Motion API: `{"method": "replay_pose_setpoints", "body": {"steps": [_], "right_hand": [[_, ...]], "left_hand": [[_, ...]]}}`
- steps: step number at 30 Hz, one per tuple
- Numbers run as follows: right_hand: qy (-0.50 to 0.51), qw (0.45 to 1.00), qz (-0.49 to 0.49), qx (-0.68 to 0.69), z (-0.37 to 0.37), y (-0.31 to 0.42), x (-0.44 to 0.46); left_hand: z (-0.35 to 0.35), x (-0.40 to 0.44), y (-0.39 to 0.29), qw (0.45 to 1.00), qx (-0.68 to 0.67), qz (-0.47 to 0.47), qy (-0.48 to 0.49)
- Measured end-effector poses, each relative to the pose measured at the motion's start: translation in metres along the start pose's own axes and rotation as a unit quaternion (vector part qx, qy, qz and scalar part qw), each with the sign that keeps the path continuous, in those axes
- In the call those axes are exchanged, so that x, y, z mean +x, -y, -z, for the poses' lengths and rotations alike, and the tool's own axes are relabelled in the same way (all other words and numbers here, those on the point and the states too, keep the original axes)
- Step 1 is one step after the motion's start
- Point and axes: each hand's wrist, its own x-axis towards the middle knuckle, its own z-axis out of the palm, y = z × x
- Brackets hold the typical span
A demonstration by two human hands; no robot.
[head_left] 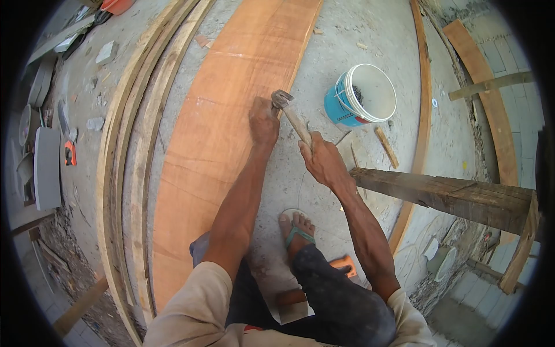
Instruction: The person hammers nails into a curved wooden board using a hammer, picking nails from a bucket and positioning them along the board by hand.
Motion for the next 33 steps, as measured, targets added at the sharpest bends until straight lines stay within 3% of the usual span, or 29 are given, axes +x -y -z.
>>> {"method": "replay_pose_setpoints", "body": {"steps": [2, 4, 5, 7, 8, 9, 10, 11, 13, 14, 16, 17, 19, 20, 22, 26, 28, 29, 31, 32, 33], "right_hand": [[0.029, 0.999, -0.015, -0.014, 0.004, 0.003, 0.003], [0.02, 0.98, -0.113, 0.162, 0.009, 0.02, -0.013], [0.019, 0.981, -0.107, 0.161, 0.006, 0.022, -0.015], [0.003, 0.9, -0.183, 0.395, -0.006, 0.02, -0.025], [0.003, 0.901, -0.182, 0.393, -0.01, 0.018, -0.027], [0.002, 0.847, -0.234, 0.478, -0.015, 0.015, -0.032], [0.0, 0.781, -0.282, 0.558, -0.022, 0.011, -0.034], [0.0, 0.777, -0.286, 0.561, -0.031, 0.005, -0.036], [-0.044, 0.673, -0.342, 0.654, -0.044, -0.002, -0.04], [-0.044, 0.673, -0.342, 0.654, -0.05, -0.005, -0.036], [-0.165, 0.552, -0.368, 0.73, -0.064, 0.001, -0.026], [-0.166, 0.548, -0.371, 0.731, -0.073, 0.003, -0.021], [-0.205, 0.49, -0.372, 0.761, -0.084, 0.008, -0.001], [-0.205, 0.488, -0.373, 0.762, -0.083, 0.007, 0.002], [0.059, 0.606, -0.36, 0.706, -0.077, 0.008, 0.008], [0.049, 0.602, -0.353, 0.714, -0.064, -0.002, 0.007], [-0.127, 0.59, -0.35, 0.716, -0.07, 0.025, 0.001], [-0.127, 0.591, -0.351, 0.715, -0.076, 0.034, 0.007], [-0.152, 0.521, -0.396, 0.74, -0.084, 0.044, 0.016], [-0.156, 0.522, -0.395, 0.739, -0.082, 0.034, 0.016], [-0.039, 0.56, -0.386, 0.732, -0.08, 0.015, 0.015]], "left_hand": [[0.0, 0.0, 0.0, 0.999, -0.024, 0.014, 0.021], [0.01, -0.01, -0.008, 0.999, 0.01, 0.008, 0.047], [0.014, -0.003, -0.013, 0.997, 0.044, -0.009, 0.059], [0.029, -0.009, -0.026, 0.994, 0.109, -0.005, 0.033], [0.035, -0.016, -0.031, 0.985, 0.172, 0.007, 0.013], [0.041, -0.025, -0.034, 0.985, 0.172, 0.011, 0.014], [0.047, -0.031, -0.034, 0.973, 0.217, 0.011, 0.08], [0.052, -0.034, -0.033, 0.953, 0.263, 0.009, 0.148], [0.046, -0.039, -0.025, 0.941, 0.295, -0.005, 0.167], [0.04, -0.038, -0.024, 0.93, 0.323, -0.017, 0.176], [0.037, -0.035, -0.026, 0.923, 0.336, -0.022, 0.185], [0.038, -0.036, -0.027, 0.916, 0.35, -0.022, 0.195], [0.034, -0.037, -0.022, 0.913, 0.361, -0.037, 0.188], [0.033, -0.038, -0.02, 0.911, 0.368, -0.05, 0.18], [0.032, -0.035, -0.015, 0.916, 0.358, -0.042, 0.177], [0.029, -0.037, -0.012, 0.913, 0.368, -0.044, 0.169], [0.032, -0.035, -0.015, 0.918, 0.356, -0.045, 0.167], [0.033, -0.035, -0.016, 0.923, 0.344, -0.046, 0.166], [0.032, -0.036, -0.015, 0.923, 0.343, -0.038, 0.172], [0.031, -0.034, -0.015, 0.923, 0.342, -0.032, 0.173], [0.029, -0.035, -0.014, 0.924, 0.339, -0.032, 0.172]]}}
